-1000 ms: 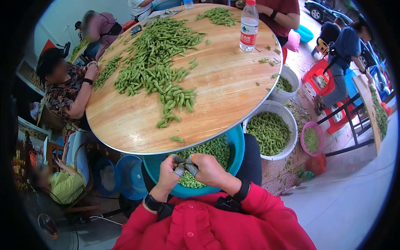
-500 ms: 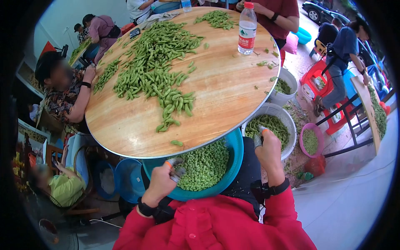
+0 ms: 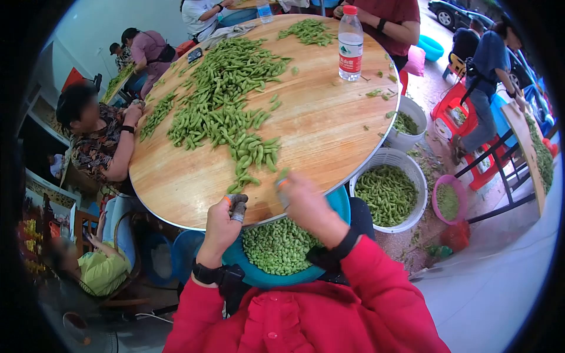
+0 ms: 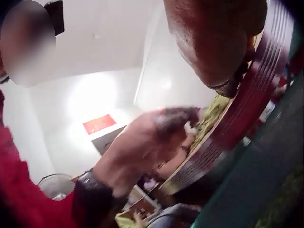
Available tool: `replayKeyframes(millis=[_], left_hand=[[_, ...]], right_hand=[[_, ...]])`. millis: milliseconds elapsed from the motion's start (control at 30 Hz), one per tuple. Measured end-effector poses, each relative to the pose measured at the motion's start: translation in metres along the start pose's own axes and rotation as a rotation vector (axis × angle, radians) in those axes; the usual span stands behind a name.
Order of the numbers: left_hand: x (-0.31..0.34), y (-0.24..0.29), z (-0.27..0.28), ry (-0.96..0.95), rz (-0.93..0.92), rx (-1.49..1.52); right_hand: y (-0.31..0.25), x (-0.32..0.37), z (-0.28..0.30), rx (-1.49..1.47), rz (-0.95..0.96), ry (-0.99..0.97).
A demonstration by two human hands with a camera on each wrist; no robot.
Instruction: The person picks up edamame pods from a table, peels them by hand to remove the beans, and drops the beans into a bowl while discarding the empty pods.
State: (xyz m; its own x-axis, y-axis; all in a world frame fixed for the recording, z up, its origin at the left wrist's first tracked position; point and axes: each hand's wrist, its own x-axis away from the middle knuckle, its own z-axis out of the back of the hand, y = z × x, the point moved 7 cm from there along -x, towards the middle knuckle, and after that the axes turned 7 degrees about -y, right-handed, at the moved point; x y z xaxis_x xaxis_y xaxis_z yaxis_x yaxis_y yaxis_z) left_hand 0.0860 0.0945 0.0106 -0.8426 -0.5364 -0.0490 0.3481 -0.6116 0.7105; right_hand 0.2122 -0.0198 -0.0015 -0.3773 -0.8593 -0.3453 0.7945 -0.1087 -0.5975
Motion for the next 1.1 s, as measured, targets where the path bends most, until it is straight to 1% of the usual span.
replayKeyframes(millis=[33,67,100,133,167,233,333,433,500,600,633,700,833,933,1033,1100], left_hand=[[-0.005,0.001,-0.003,0.005,0.016,-0.036],[-0.010,0.006,-0.005,0.029,0.034,-0.148],[-0.017,0.012,-0.006,0.053,0.050,-0.259],[-0.023,0.017,-0.008,0.078,0.064,-0.370],[-0.030,0.020,-0.011,0.093,0.069,-0.387],[-0.039,0.019,-0.015,0.124,0.087,-0.426],[-0.043,0.018,-0.017,0.191,0.050,-0.572],[-0.038,0.015,-0.015,0.172,0.056,-0.581],[-0.029,0.013,-0.010,0.175,0.004,-0.532],[-0.025,0.017,-0.005,0.190,-0.027,-0.447],[-0.023,0.019,-0.004,0.196,-0.027,-0.416],[-0.031,0.023,-0.007,0.182,0.022,-0.482],[-0.052,0.014,-0.013,0.136,0.119,-0.522],[-0.052,0.013,-0.014,0.150,0.104,-0.549],[-0.045,0.013,-0.012,0.193,0.013,-0.610],[-0.038,0.012,-0.007,0.104,0.051,-0.559]], right_hand=[[0.012,0.002,0.022,0.040,-0.062,0.052],[0.022,0.006,0.043,0.079,-0.126,0.104],[0.033,0.012,0.055,0.044,-0.195,0.160],[0.038,0.019,0.065,-0.018,-0.219,0.184],[0.038,0.027,0.075,-0.082,-0.241,0.209],[0.037,0.042,0.077,-0.209,-0.293,0.187],[0.025,0.054,0.070,-0.389,-0.336,0.171],[0.014,0.056,0.047,-0.577,-0.333,0.113],[0.001,0.050,0.039,-0.546,-0.315,0.030],[-0.004,0.046,0.028,-0.563,-0.322,-0.010],[-0.006,0.045,0.026,-0.559,-0.311,-0.004],[-0.009,0.046,0.023,-0.547,-0.289,0.007],[-0.012,0.051,0.023,-0.536,-0.317,-0.014],[-0.009,0.056,0.024,-0.557,-0.346,-0.007],[-0.010,0.054,0.028,-0.543,-0.325,0.009],[-0.012,0.051,0.034,-0.489,-0.302,0.035]])
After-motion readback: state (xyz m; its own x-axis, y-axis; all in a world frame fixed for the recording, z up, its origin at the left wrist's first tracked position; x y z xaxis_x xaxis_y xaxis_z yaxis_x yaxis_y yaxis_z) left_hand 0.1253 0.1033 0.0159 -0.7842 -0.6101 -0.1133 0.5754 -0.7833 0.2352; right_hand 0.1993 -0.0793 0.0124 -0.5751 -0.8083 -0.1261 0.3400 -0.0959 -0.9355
